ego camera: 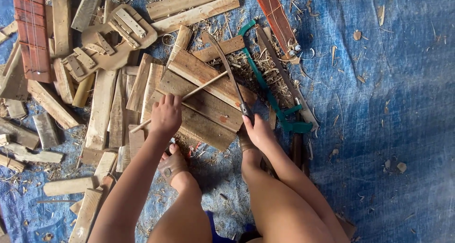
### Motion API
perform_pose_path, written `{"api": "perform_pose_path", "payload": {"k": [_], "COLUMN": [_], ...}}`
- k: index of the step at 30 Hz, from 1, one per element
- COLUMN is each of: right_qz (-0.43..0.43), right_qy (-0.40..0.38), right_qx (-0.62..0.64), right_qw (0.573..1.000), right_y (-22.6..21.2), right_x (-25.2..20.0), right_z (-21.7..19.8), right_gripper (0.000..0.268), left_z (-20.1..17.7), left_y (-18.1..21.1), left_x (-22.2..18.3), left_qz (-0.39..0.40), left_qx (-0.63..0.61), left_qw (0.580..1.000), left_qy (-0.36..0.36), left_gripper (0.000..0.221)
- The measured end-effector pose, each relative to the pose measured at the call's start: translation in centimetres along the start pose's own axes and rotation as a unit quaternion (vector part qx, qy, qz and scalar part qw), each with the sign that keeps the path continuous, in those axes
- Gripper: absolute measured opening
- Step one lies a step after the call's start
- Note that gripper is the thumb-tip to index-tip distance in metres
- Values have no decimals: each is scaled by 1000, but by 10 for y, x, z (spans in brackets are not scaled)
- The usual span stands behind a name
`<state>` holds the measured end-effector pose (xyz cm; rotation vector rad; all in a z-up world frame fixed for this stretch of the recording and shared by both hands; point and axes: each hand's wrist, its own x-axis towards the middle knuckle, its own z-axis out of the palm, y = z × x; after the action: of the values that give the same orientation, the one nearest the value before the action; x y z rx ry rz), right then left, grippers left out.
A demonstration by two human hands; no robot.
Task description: The person is using a large blade to shave a small wooden stick, resting it on a wooden block amidst various wood scraps.
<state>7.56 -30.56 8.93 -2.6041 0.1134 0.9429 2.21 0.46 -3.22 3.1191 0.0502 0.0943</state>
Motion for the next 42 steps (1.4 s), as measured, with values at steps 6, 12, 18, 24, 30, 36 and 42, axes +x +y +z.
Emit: {"api": "perform_pose_path", "payload": {"k": [6,12,18,24,30,36,42], "right_qz": [-5,4,-32,-187,-54,-21,-19], "right_qy": [-5,-11,33,234,103,54,-34], "right_qx": [8,27,35,57,-74,-76,86], "right_qw": [1000,1000,998,952,990,995,996], "right_y": [4,23,28,4,8,-1,27], "right_x": [4,20,21,-10,21,18,44], "right_z": [2,14,7,-26,12,5,20], "right_gripper": [66,62,60,44,58,64,55], "left_z": [34,61,55,44,56,51,39], "left_y": [11,12,8,10,17,17,17], "left_x": [33,46,48,50,52,53,51], "left_qz": [36,95,110,115,111,122,118], "left_qx": [5,-36,-21,14,1,-12,-20], "left_qw": [996,993,992,989,986,984,988], "left_qy": [81,63,59,96,124,133,102], "left_gripper": [24,23,21,21,17,16,14]}}
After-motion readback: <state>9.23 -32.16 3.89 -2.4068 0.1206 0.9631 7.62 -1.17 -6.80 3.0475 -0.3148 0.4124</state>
